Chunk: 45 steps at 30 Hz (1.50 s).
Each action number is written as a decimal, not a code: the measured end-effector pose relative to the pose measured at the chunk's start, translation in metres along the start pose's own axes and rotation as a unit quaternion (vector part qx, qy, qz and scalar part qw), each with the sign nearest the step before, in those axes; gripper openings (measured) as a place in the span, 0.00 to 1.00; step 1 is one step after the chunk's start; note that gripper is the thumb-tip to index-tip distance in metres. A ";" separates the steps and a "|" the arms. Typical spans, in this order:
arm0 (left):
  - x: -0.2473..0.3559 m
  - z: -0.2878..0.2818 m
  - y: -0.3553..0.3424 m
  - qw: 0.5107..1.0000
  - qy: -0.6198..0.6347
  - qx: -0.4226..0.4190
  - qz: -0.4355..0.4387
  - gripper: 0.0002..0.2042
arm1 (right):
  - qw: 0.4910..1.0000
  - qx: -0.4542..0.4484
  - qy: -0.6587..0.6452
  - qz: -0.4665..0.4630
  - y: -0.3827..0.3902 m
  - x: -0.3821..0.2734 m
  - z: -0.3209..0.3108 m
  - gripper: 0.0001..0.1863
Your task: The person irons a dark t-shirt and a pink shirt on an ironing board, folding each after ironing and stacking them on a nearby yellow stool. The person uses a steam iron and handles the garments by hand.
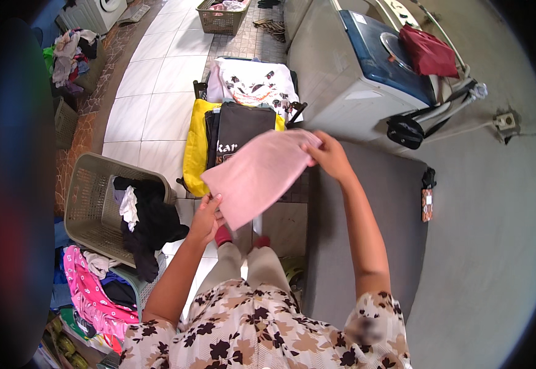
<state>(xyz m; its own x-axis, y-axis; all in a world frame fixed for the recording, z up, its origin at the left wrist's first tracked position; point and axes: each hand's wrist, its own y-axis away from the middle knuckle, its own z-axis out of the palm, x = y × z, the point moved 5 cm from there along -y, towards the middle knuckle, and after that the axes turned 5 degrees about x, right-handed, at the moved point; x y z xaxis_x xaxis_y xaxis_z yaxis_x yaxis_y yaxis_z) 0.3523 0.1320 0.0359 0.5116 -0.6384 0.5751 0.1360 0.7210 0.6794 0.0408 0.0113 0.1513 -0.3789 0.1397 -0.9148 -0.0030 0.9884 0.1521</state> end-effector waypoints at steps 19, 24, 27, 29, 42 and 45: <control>-0.095 0.019 -0.186 0.975 0.171 0.131 -0.055 0.11 | 0.967 0.196 0.139 0.088 -0.233 0.262 0.093 0.28; -0.066 0.045 -0.172 0.963 0.204 0.144 -0.102 0.10 | 0.934 0.041 0.189 0.301 -0.118 0.221 0.117 0.23; -0.061 0.046 -0.176 0.970 0.199 0.097 -0.100 0.12 | 0.912 -0.018 -0.032 0.409 -0.068 0.247 0.136 0.20; -0.067 0.025 -0.185 0.976 0.169 0.112 -0.079 0.12 | 0.865 -0.035 -0.250 0.433 -0.054 0.246 0.152 0.18; -0.019 -0.044 -0.173 0.986 0.000 0.160 0.049 0.14 | 0.940 -0.034 -0.196 0.277 -0.046 0.263 0.139 0.16; -0.033 -0.069 -0.185 0.980 -0.060 0.184 0.042 0.15 | 0.956 -0.047 -0.100 0.272 -0.034 0.287 0.149 0.16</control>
<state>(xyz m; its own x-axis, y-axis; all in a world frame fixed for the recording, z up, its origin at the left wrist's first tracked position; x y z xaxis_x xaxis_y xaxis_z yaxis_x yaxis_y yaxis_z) 0.3686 0.0383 -0.1399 0.4007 -0.6238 0.6710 -0.2289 0.6410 0.7326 0.0706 0.0265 -0.1720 -0.1635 0.6488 -0.7432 0.0573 0.7583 0.6493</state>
